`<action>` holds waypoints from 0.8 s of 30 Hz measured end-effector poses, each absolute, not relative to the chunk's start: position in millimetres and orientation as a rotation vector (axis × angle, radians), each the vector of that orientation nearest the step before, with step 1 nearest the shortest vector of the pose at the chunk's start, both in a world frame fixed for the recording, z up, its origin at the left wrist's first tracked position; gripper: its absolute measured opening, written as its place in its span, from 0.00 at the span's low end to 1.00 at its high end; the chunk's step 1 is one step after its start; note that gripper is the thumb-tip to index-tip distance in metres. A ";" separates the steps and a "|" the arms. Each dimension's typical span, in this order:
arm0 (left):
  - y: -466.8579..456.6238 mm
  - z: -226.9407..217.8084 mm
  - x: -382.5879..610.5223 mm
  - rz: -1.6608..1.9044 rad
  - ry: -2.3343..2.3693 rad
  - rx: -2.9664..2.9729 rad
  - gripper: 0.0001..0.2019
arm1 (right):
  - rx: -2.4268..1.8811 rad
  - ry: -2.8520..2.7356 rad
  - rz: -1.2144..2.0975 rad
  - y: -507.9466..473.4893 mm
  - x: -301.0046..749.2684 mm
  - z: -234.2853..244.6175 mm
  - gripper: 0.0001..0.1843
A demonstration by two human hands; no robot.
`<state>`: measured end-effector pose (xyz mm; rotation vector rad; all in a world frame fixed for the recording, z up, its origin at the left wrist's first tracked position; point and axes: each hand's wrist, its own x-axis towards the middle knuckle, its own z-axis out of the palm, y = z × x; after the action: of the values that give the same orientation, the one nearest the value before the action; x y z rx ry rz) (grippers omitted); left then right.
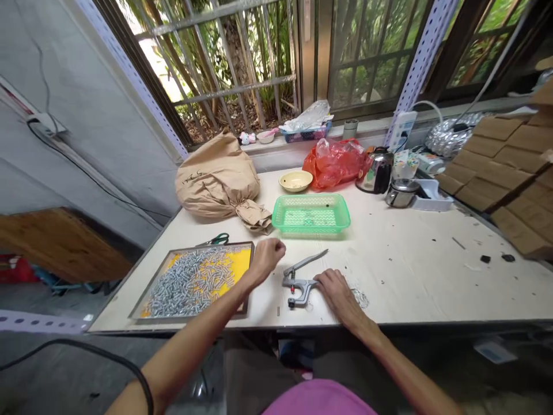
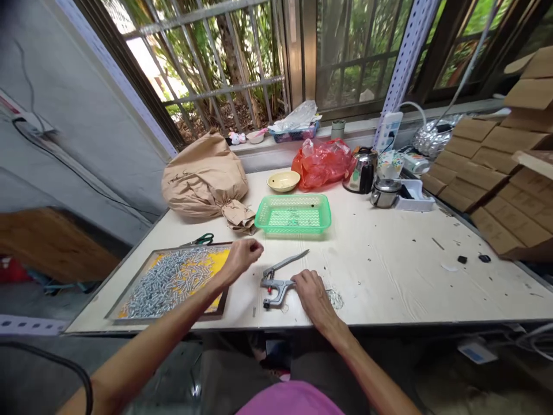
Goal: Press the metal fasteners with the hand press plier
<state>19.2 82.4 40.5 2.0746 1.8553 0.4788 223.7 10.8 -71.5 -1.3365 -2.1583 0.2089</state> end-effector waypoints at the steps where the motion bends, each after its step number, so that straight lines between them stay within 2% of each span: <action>1: 85.9 42.6 21.6 0.470 1.819 2.069 0.09 | -1.353 -2.164 0.212 10.5 225.1 -70.3 0.10; 7: 43.9 26.2 10.0 0.224 1.653 2.012 0.08 | -1.443 -2.122 0.257 13.0 233.8 -66.8 0.12; 13: -6.4 2.8 -18.0 -0.035 1.840 1.994 0.10 | -1.440 -2.134 0.273 13.0 235.4 -69.0 0.13; 21: -37.6 0.7 0.3 -0.279 2.166 2.040 0.14 | -1.362 -2.139 0.251 12.5 239.3 -79.2 0.14; 24: -48.1 -5.7 2.0 -0.294 2.192 2.069 0.09 | -1.338 -2.139 0.251 12.2 240.5 -81.1 0.14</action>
<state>2.0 -48.1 -5.7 2.0693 2.1921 -0.2943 240.5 12.2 -81.1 -1.3377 -2.1387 0.2514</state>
